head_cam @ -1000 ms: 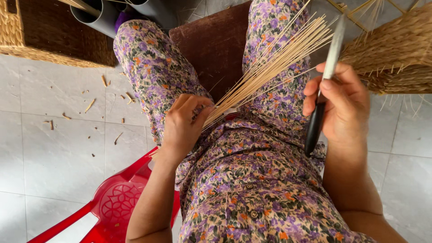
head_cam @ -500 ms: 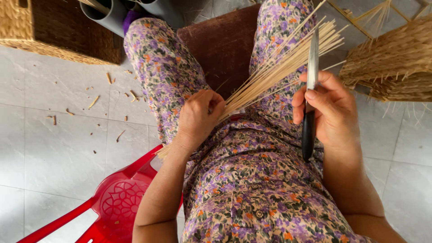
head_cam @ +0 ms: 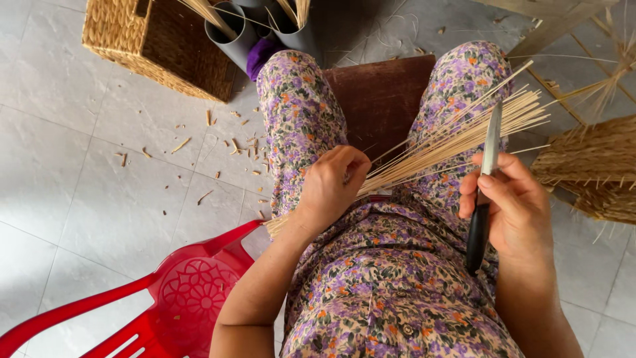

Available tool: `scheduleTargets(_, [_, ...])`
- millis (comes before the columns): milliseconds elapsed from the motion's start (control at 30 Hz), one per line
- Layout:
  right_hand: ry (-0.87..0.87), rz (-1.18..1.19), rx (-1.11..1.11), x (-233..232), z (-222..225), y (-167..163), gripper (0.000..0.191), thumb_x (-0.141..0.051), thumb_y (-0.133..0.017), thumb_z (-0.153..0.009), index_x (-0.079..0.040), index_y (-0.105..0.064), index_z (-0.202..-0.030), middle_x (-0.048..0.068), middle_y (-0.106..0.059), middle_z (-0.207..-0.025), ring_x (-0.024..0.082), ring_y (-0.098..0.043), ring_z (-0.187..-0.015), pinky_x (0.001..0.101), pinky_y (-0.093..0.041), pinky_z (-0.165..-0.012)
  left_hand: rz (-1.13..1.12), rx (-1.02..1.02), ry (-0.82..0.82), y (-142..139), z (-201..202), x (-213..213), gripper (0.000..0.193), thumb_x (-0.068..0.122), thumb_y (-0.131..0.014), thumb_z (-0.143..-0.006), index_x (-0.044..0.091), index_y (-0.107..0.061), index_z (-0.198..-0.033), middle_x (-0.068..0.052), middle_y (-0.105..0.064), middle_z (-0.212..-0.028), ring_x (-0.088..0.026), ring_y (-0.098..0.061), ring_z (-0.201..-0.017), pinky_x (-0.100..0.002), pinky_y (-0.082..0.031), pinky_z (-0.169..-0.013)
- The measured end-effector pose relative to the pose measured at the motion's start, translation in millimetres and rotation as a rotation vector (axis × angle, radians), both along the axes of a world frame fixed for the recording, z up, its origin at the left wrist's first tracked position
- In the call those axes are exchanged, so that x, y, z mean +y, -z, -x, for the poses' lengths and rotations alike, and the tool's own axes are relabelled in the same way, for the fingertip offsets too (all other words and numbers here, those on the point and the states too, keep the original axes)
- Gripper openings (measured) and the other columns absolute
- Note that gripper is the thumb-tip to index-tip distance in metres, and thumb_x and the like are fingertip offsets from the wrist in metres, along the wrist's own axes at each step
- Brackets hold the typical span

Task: The person sits on a low chair holding a bundle of thin bamboo sticks across their lap and trims the ends with a small knife, pulling out individual sticks to cut and returning them to the bundle. They occasionally use scissors on the workbench and set trimmed sticks into a container.

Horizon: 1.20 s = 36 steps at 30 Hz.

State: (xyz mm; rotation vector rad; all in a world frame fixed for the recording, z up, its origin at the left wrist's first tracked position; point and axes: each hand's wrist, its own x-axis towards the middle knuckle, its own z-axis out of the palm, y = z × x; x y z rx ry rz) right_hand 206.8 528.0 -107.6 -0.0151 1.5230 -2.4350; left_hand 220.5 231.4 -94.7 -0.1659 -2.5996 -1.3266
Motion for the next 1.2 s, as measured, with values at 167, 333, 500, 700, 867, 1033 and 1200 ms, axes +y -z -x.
scheduleTargets(167, [-0.008, -0.004, 0.042, -6, -2, -4, 0.046, -0.002, -0.057, -0.101, 0.000, -0.056, -0.147, 0.016, -0.070, -0.097, 0.020, -0.064, -0.069, 0.0314, -0.054, -0.064, -0.265, -0.287, -0.089, -20, -11, -8, 0.013, 0.008, -0.065, -0.099, 0.004, -0.069, -0.110, -0.003, -0.068, -0.075, -0.008, -0.055, -0.062, -0.025, -0.044, -0.055])
scheduleTargets(333, [-0.121, -0.087, 0.102, -16, -8, -15, 0.036, -0.002, -0.054, -0.107, 0.006, -0.055, -0.142, 0.016, -0.070, -0.092, 0.017, -0.065, -0.066, 0.0289, -0.054, -0.060, -0.421, -0.185, -0.014, -29, -11, -11, 0.014, 0.011, -0.063, -0.105, 0.001, -0.070, -0.113, 0.002, -0.063, -0.079, -0.004, -0.057, -0.072, -0.020, -0.048, -0.064])
scheduleTargets(500, [-0.332, -0.170, 0.134, -39, -5, -26, 0.057, -0.001, -0.053, -0.101, -0.001, -0.038, -0.156, 0.015, -0.073, -0.089, 0.015, -0.067, -0.065, 0.0277, -0.057, -0.058, -0.399, -0.249, 0.052, -38, -12, -4, 0.014, 0.013, -0.064, -0.104, 0.002, -0.070, -0.110, 0.002, -0.064, -0.077, -0.004, -0.059, -0.069, -0.021, -0.049, -0.061])
scheduleTargets(700, [-0.371, -0.153, 0.176, -56, 10, -30, 0.051, -0.004, -0.054, -0.105, 0.000, -0.040, -0.153, 0.014, -0.071, -0.089, 0.014, -0.066, -0.064, 0.0265, -0.055, -0.057, -0.327, -0.320, 0.097, -48, -18, 10, 0.013, 0.011, -0.066, -0.101, 0.001, -0.072, -0.107, 0.001, -0.064, -0.071, -0.003, -0.055, -0.064, -0.021, -0.045, -0.054])
scheduleTargets(867, [-0.243, -0.116, 0.118, -40, 14, -33, 0.051, -0.005, -0.053, -0.105, -0.002, -0.039, -0.153, 0.014, -0.070, -0.090, 0.015, -0.066, -0.065, 0.0277, -0.056, -0.059, -0.322, -0.260, 0.102, -46, -24, 0, 0.012, 0.010, -0.067, -0.100, 0.002, -0.073, -0.107, 0.002, -0.064, -0.071, -0.003, -0.056, -0.064, -0.021, -0.046, -0.056])
scheduleTargets(1033, [-0.067, -0.064, 0.186, -23, 20, -32, 0.050, -0.003, -0.055, -0.106, -0.001, -0.042, -0.155, 0.015, -0.070, -0.091, 0.016, -0.063, -0.064, 0.0289, -0.053, -0.058, -0.326, -0.316, 0.040, -34, -33, -10, 0.013, 0.012, -0.069, -0.099, 0.002, -0.074, -0.106, 0.002, -0.064, -0.072, -0.003, -0.055, -0.063, -0.021, -0.044, -0.054])
scheduleTargets(1200, [0.076, -0.015, 0.227, 1, 29, -31, 0.054, -0.003, -0.057, -0.107, -0.001, -0.043, -0.159, 0.015, -0.070, -0.091, 0.017, -0.063, -0.061, 0.0290, -0.052, -0.056, -0.479, -0.311, 0.054, -24, -39, -20, 0.015, 0.011, -0.067, -0.101, -0.001, -0.072, -0.108, 0.000, -0.067, -0.081, -0.004, -0.056, -0.068, -0.020, -0.047, -0.059])
